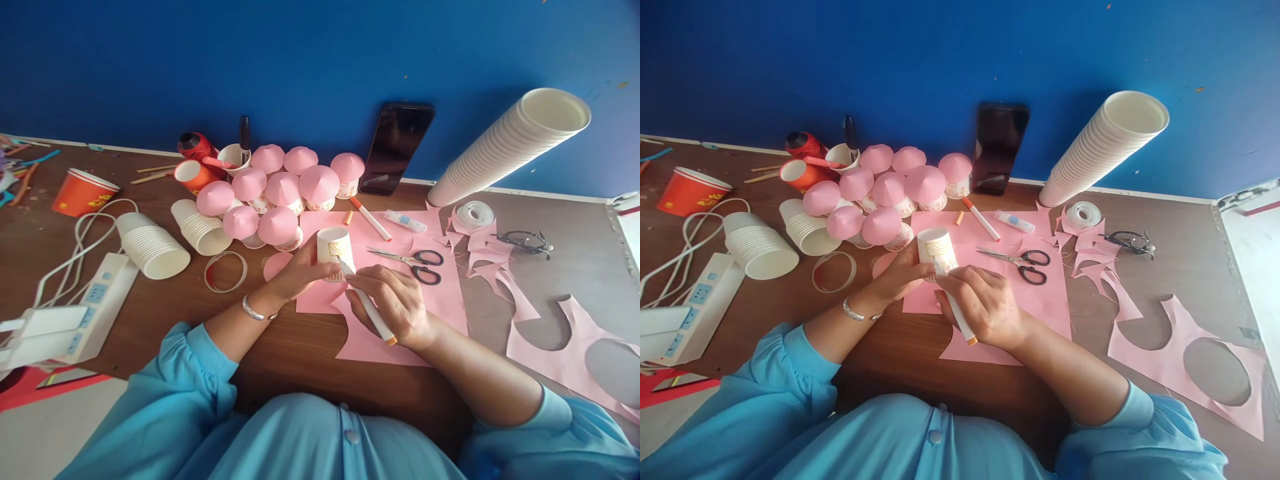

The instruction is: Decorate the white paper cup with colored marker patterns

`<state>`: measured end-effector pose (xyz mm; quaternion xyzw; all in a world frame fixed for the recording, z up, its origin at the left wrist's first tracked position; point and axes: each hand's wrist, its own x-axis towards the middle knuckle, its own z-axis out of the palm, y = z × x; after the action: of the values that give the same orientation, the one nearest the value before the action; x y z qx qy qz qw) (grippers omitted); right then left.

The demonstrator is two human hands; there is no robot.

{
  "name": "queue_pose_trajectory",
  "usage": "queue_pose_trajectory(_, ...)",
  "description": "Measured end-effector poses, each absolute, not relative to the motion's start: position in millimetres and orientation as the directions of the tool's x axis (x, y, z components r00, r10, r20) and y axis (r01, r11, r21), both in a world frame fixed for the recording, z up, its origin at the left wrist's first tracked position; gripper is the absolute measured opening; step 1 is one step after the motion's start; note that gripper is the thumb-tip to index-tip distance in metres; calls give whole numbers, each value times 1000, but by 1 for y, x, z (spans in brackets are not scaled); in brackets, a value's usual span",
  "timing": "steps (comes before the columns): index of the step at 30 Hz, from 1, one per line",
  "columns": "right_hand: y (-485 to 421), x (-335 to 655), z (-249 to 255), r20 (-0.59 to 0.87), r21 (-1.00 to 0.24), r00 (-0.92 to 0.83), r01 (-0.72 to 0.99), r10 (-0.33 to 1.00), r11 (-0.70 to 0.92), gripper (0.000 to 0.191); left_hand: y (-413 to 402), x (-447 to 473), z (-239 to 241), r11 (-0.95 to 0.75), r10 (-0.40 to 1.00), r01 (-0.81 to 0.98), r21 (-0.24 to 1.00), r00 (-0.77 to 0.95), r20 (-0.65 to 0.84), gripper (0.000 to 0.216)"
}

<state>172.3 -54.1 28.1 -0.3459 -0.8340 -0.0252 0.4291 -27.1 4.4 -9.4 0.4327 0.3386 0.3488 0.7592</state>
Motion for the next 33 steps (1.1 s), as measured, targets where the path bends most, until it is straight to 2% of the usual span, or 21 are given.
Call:
queue_pose_trajectory(6, -53, 168, 28, 732, -235, -426, 574, 531, 784, 35, 3, -28, -10, 322, 834, -133, 937, 508, -215, 55)
queue_pose_trajectory(11, -51, 168, 31, 731, -227, -420, 594, 538, 772, 40, 4, -28, -10, 313, 833, -143, 939, 517, -199, 56)
queue_pose_trajectory(21, -52, 170, 30, 723, -217, -422, 613, 547, 760, 25, 3, -28, -14, 355, 831, -197, 914, 514, -212, 58)
queue_pose_trajectory(33, -53, 173, 28, 715, -231, -421, 611, 558, 757, 25, 5, -28, -13, 381, 820, -259, 888, 539, -194, 55)
